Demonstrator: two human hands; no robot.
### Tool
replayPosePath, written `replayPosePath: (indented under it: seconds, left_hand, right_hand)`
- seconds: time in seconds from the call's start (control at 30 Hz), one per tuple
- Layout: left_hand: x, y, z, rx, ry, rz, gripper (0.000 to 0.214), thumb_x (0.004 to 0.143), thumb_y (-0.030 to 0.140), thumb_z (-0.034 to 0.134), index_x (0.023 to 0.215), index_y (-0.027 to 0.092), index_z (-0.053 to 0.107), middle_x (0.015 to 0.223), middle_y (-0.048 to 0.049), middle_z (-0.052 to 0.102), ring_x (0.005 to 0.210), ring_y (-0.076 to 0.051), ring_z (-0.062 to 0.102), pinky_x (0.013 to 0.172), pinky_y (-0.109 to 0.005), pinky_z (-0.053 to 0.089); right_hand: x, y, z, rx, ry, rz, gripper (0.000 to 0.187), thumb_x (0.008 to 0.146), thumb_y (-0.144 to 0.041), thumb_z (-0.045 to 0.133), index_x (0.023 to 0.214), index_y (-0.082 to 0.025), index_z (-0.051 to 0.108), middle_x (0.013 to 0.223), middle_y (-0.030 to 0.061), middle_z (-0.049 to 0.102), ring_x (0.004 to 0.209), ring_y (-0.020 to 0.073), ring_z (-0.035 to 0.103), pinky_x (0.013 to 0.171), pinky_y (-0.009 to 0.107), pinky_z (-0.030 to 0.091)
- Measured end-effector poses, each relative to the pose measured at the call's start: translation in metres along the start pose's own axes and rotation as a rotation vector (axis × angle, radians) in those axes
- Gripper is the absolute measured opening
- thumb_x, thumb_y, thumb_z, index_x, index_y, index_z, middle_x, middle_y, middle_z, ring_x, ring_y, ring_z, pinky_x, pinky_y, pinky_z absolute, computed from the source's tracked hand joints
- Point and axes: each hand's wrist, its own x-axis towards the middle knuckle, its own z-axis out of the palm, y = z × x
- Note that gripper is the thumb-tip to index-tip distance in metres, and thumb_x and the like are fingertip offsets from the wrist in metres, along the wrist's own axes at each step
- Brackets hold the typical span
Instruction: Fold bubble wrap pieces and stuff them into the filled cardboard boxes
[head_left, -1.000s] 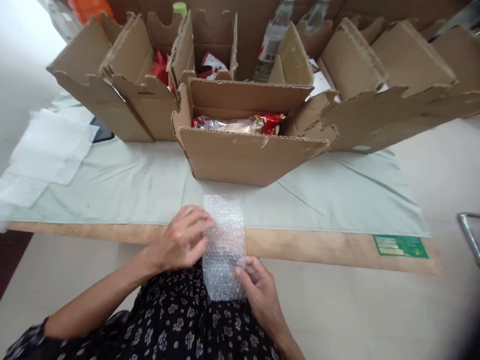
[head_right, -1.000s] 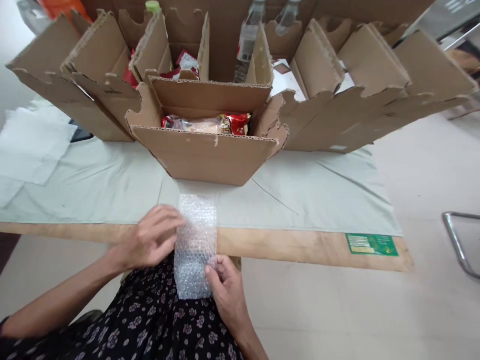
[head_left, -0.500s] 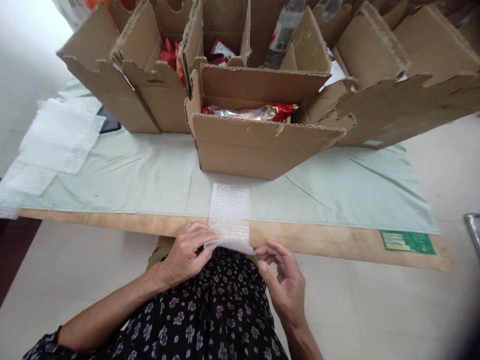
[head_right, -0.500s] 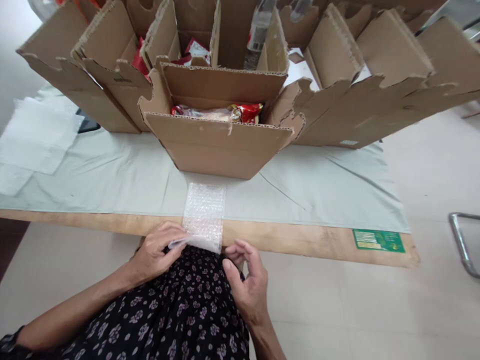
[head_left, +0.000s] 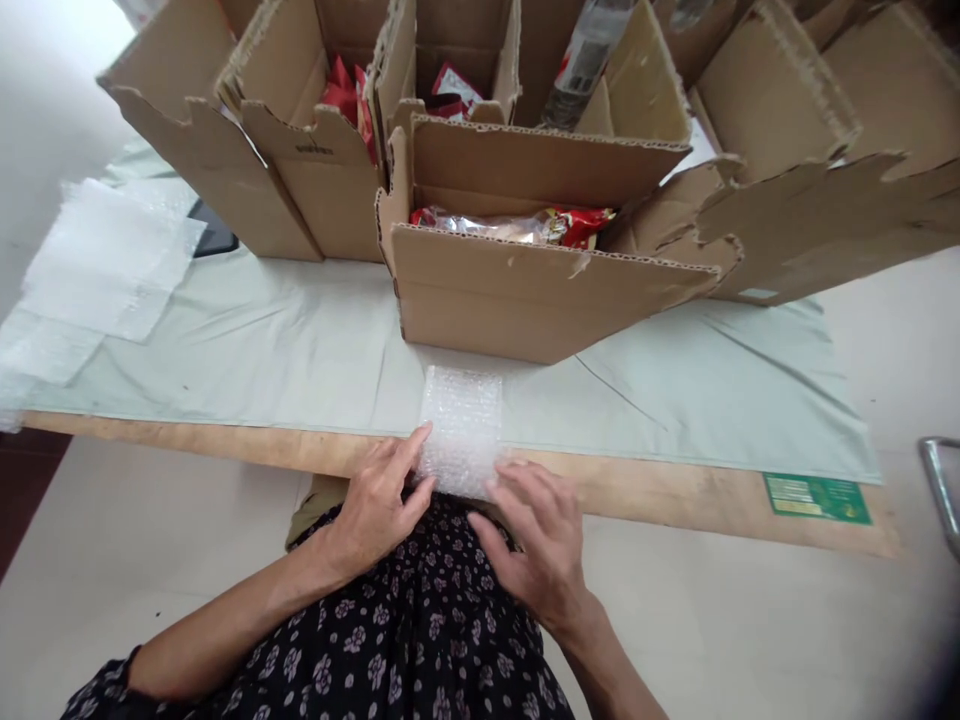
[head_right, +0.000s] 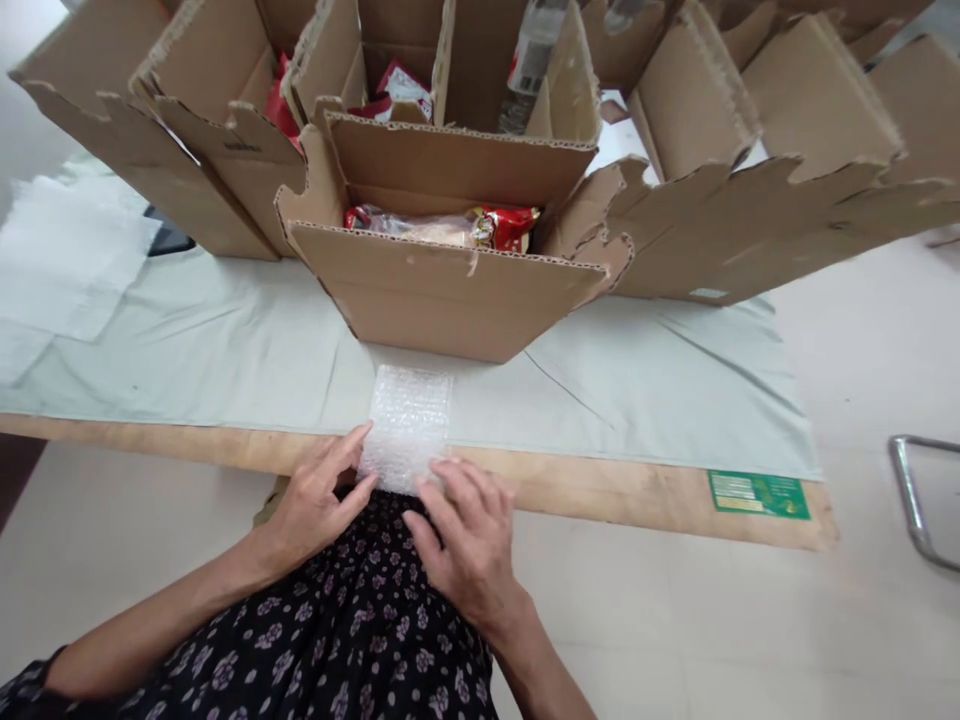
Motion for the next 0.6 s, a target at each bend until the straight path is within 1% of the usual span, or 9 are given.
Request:
replayPosePath:
  seconds: [0.07,0.13,0.2,0.27,0.3,0.37,0.47,0.53,0.6]
  left_hand:
    - [-0.001,0.000,-0.002,-0.003,-0.002,0.006,0.058,0.100,0.017,0.059,0.155,0.017,0.041,0.088,-0.0027,0.067,0.078,-0.019,0.064,0.076,-0.033,0.059]
    - [-0.003,0.000,-0.006,0.010,0.022,0.041,0.063,0.099,0.021,0.063,0.158,0.017,0.039,0.102,-0.0087,0.071,0.091,-0.023,0.068,0.083,-0.037,0.061]
    - [-0.003,0.001,-0.011,0.045,0.047,0.120,0.067,0.096,0.024,0.069,0.156,0.017,0.042,0.128,-0.0180,0.068,0.117,-0.030,0.066,0.098,-0.046,0.059]
    - [-0.003,0.000,-0.016,0.074,0.024,0.216,0.057,0.093,0.021,0.071,0.147,0.018,0.053,0.140,-0.0199,0.064,0.134,-0.035,0.058,0.108,-0.052,0.054]
    - [-0.002,0.000,-0.017,0.068,0.001,0.252,0.048,0.094,0.017,0.070,0.140,0.019,0.060,0.137,-0.0175,0.067,0.132,-0.033,0.060,0.108,-0.052,0.054]
    - [0.001,-0.002,-0.018,0.009,-0.028,0.251,0.031,0.095,0.010,0.064,0.124,0.019,0.068,0.116,-0.0109,0.077,0.114,-0.027,0.069,0.098,-0.045,0.058]
    - [0.009,-0.004,-0.015,-0.096,-0.004,0.098,0.020,0.097,0.012,0.060,0.111,0.018,0.072,0.091,-0.0055,0.079,0.083,-0.020,0.072,0.079,-0.037,0.060]
    - [0.016,-0.004,-0.012,-0.118,0.028,-0.032,0.018,0.096,0.016,0.060,0.108,0.017,0.074,0.086,-0.0055,0.078,0.075,-0.018,0.071,0.072,-0.033,0.059]
    - [0.024,-0.004,-0.009,-0.116,0.045,-0.131,0.019,0.096,0.020,0.060,0.107,0.016,0.075,0.084,-0.0052,0.078,0.071,-0.017,0.070,0.068,-0.030,0.058]
  right_hand:
    - [0.000,0.000,-0.001,0.005,-0.127,-0.087,0.031,0.097,-0.027,0.069,0.128,-0.022,0.066,0.130,0.0107,0.073,0.131,0.0304,0.062,0.106,0.049,0.048]
    - [0.002,0.003,0.002,0.020,-0.213,-0.123,0.027,0.100,-0.022,0.063,0.126,-0.021,0.068,0.135,0.0094,0.073,0.133,0.0284,0.061,0.109,0.049,0.047]
    - [0.006,0.008,0.005,0.049,-0.221,-0.129,0.026,0.100,-0.014,0.059,0.123,-0.021,0.069,0.133,0.0073,0.075,0.130,0.0259,0.064,0.108,0.047,0.047]
    - [0.012,0.012,0.005,0.096,-0.208,-0.126,0.029,0.099,-0.008,0.056,0.119,-0.023,0.071,0.127,0.0055,0.078,0.125,0.0245,0.068,0.104,0.047,0.049]
    - [0.016,0.014,0.005,0.129,-0.210,-0.115,0.030,0.100,-0.008,0.055,0.118,-0.024,0.072,0.122,0.0051,0.079,0.120,0.0240,0.070,0.100,0.046,0.051]
    - [0.024,0.016,0.003,0.204,-0.245,-0.056,0.029,0.102,-0.012,0.052,0.115,-0.025,0.074,0.110,0.0052,0.082,0.105,0.0230,0.074,0.091,0.043,0.056]
    - [0.039,0.019,0.006,0.284,-0.291,0.104,0.028,0.106,-0.022,0.049,0.113,-0.024,0.076,0.099,0.0056,0.081,0.087,0.0210,0.075,0.081,0.039,0.059]
    - [0.045,0.019,0.009,0.268,-0.196,0.156,0.025,0.105,-0.025,0.052,0.114,-0.023,0.075,0.103,0.0066,0.081,0.090,0.0212,0.075,0.082,0.037,0.058]
    - [0.047,0.018,0.010,0.182,-0.032,0.125,0.019,0.102,-0.024,0.060,0.116,-0.022,0.073,0.110,0.0089,0.078,0.099,0.0229,0.073,0.086,0.038,0.056]
